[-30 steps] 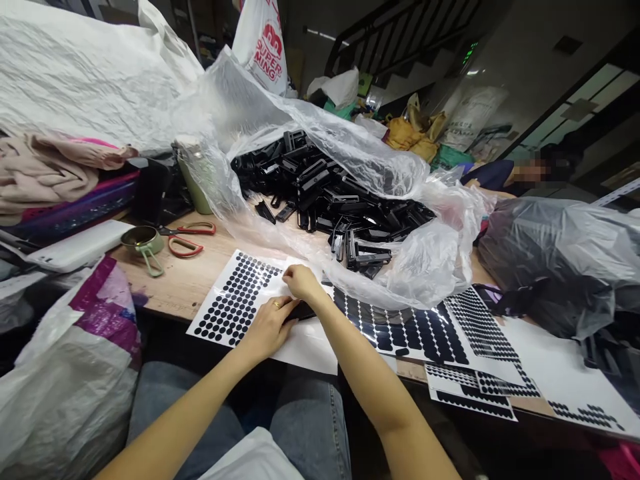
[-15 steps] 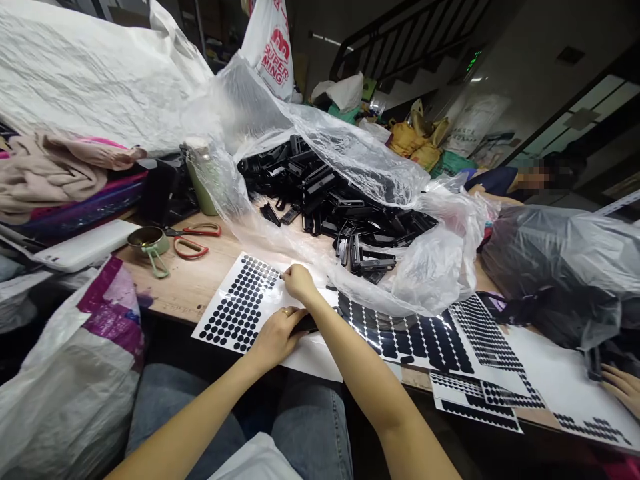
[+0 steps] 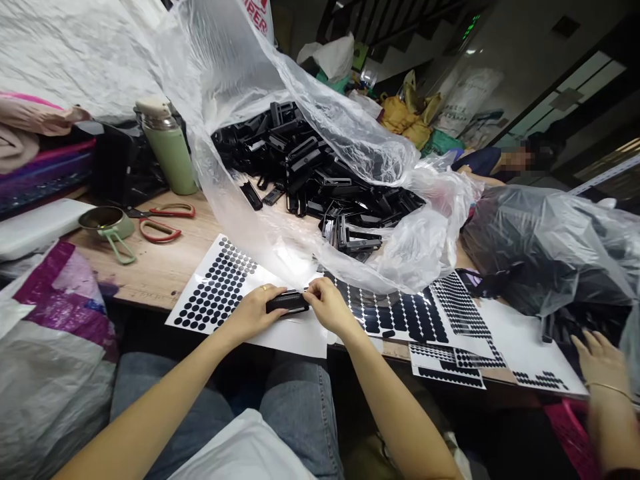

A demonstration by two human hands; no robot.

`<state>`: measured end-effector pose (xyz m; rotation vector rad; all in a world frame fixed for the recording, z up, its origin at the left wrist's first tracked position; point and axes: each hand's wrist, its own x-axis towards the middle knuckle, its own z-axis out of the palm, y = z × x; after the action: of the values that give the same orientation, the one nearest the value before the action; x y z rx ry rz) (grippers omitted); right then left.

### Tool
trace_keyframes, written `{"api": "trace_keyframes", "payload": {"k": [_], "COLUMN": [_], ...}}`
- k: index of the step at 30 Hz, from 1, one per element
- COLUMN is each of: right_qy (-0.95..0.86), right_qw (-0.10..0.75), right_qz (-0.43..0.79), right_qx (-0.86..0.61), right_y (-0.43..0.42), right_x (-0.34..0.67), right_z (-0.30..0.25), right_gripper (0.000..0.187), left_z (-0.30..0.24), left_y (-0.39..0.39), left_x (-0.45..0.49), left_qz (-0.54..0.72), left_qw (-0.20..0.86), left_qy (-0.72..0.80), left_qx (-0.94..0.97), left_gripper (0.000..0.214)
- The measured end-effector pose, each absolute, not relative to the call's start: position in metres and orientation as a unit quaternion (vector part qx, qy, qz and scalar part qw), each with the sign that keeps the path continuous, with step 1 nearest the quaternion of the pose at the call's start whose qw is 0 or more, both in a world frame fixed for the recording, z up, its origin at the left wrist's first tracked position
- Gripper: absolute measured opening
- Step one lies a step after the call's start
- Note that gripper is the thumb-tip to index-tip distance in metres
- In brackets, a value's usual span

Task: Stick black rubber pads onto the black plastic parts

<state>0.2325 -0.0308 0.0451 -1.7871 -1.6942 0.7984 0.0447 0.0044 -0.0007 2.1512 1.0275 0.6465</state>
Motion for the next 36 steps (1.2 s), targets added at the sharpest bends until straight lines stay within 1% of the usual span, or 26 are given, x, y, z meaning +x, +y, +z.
{"api": "trace_keyframes", "payload": {"k": [5, 11, 18, 22, 25, 27, 29, 32, 34, 36], "right_qy": [-0.647, -0.65, -0.655, -0.651, -0.627, -0.623, -0.622, -0.624, -0.649, -0.672], "right_qw": [0.272, 0.272, 0.252, 0.242, 0.227, 0.21, 0.203, 0.221, 0.225, 0.242], "right_qz": [0.277, 0.278, 0.275, 0.264, 0.282, 0.306, 0.333, 0.352, 0.369, 0.383], "right_qx": [-0.656, -0.653, -0.657, -0.669, -0.69, -0.689, -0.679, -0.662, -0.626, -0.585], "right_y": [-0.031, -0.031, -0.03, -0.029, -0.026, -0.022, -0.018, -0.007, 0.005, 0.022], "right_x": [0.226, 0.225, 0.223, 0.223, 0.226, 0.23, 0.236, 0.244, 0.247, 0.247], "right_z": [0.04, 0.038, 0.039, 0.038, 0.038, 0.041, 0.043, 0.041, 0.034, 0.025], "right_gripper": [0.013, 0.013, 0.013, 0.009, 0.011, 0.013, 0.016, 0.018, 0.018, 0.023], "left_z": [0.008, 0.011, 0.009, 0.004, 0.0, -0.002, -0.004, -0.006, -0.008, -0.009], "left_y": [0.006, 0.006, 0.007, 0.005, 0.003, 0.002, 0.001, 0.001, 0.0, -0.001], "left_x": [0.046, 0.047, 0.047, 0.046, 0.044, 0.043, 0.043, 0.042, 0.042, 0.041], "left_qz": [0.213, 0.206, 0.19, 0.21, 0.222, 0.217, 0.205, 0.195, 0.202, 0.208], "left_qw": [0.347, 0.354, 0.331, 0.302, 0.27, 0.231, 0.184, 0.127, 0.106, 0.09], "left_qy": [0.409, 0.414, 0.404, 0.399, 0.382, 0.357, 0.331, 0.313, 0.313, 0.312], "left_qx": [0.816, 0.813, 0.831, 0.84, 0.855, 0.879, 0.902, 0.921, 0.922, 0.923], "left_gripper": [0.045, 0.048, 0.039, 0.04, 0.039, 0.036, 0.038, 0.04, 0.04, 0.041]}}
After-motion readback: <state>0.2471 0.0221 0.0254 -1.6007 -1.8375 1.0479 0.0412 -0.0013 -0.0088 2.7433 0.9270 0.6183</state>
